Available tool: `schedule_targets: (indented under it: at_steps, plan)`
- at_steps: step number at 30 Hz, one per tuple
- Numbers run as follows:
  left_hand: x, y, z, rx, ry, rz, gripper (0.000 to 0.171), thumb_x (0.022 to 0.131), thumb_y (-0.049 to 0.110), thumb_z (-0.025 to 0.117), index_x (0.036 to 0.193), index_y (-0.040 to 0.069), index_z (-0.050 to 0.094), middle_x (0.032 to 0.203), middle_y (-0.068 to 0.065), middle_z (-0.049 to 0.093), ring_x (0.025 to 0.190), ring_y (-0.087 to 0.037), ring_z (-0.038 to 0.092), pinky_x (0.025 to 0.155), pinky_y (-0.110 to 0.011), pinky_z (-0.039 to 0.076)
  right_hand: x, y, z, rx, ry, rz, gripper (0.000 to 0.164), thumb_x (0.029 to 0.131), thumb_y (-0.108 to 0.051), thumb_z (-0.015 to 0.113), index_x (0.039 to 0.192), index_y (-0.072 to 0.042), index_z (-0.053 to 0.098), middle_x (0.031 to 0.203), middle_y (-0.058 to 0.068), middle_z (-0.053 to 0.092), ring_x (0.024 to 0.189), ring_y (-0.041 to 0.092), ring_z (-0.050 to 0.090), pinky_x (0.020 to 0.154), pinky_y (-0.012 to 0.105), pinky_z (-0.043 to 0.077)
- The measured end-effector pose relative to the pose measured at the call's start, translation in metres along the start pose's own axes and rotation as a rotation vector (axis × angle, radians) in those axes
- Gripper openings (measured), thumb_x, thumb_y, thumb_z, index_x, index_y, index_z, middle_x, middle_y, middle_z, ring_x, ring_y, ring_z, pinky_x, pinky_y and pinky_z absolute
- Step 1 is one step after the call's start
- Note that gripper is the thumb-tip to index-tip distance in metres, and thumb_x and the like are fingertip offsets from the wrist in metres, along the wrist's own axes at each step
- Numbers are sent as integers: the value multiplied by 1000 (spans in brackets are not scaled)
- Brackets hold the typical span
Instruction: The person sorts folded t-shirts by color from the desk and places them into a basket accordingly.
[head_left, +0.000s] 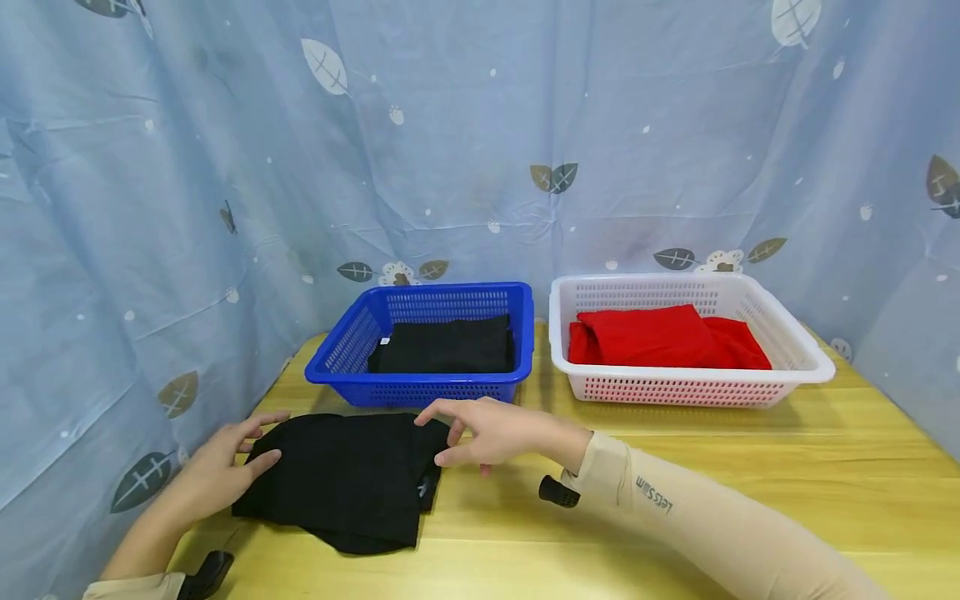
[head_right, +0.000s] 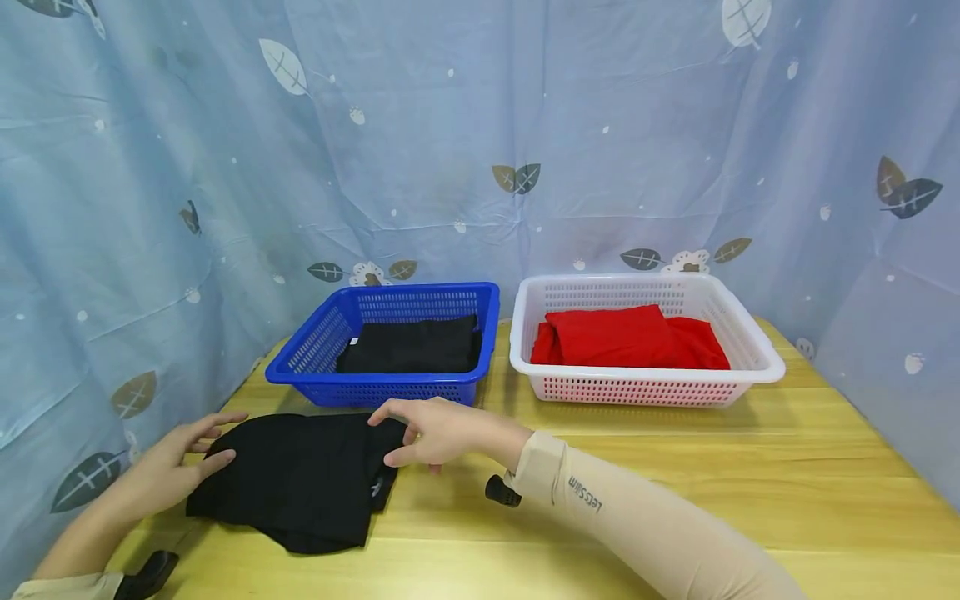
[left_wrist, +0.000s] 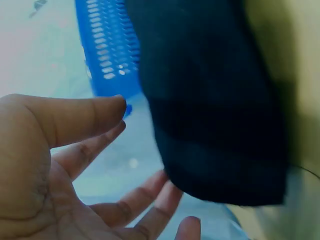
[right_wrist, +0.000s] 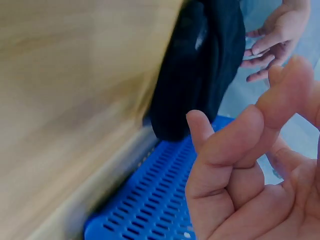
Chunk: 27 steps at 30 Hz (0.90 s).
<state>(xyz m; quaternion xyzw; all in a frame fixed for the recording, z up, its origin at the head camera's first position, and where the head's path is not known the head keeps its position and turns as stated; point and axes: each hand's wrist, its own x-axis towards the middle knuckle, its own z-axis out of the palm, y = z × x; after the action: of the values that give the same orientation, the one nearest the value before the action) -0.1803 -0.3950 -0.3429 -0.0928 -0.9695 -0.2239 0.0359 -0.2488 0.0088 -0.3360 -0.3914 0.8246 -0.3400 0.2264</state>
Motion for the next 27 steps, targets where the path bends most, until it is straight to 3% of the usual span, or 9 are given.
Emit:
schedule_targets:
  at_steps: [5, 9, 13, 19, 27]
  plan:
    - [-5, -18, 2, -36, -49, -54, 53, 108, 15, 65, 155, -1, 48, 150, -41, 49, 126, -58, 58, 91, -61, 59, 6, -1, 8, 8, -28, 4, 56, 103, -31, 74, 154, -27, 51, 112, 1, 73, 64, 35, 74, 65, 30, 62]
    - [-6, -25, 4, -58, -83, -98, 52, 110, 19, 62, 156, -1, 47, 152, -42, 47, 129, -60, 56, 89, -57, 61, 11, -2, 15, 31, -46, 1, 55, 104, -29, 74, 154, -26, 51, 104, 3, 76, 64, 35, 74, 67, 33, 63]
    - [-3, -26, 6, -41, -74, -89, 49, 108, 18, 65, 152, -1, 53, 150, -39, 53, 131, -61, 55, 92, -59, 60, 17, -1, 20, 28, -49, 9, 52, 104, -30, 74, 152, -26, 54, 94, 7, 79, 64, 34, 74, 68, 27, 60]
    - [0, -26, 8, -30, -91, -125, 48, 107, 18, 66, 149, -2, 56, 146, -41, 56, 128, -60, 58, 90, -55, 62, 21, 4, 24, -20, -76, 42, 48, 103, -34, 74, 148, -26, 61, 84, 1, 76, 61, 26, 74, 67, 23, 53]
    - [4, -17, 13, -32, -51, -138, 42, 103, 13, 71, 142, -3, 63, 141, -40, 60, 117, -49, 69, 88, -50, 63, 19, 6, 25, -62, -78, 54, 47, 103, -36, 74, 147, -24, 65, 80, -1, 75, 60, 22, 73, 71, 21, 50]
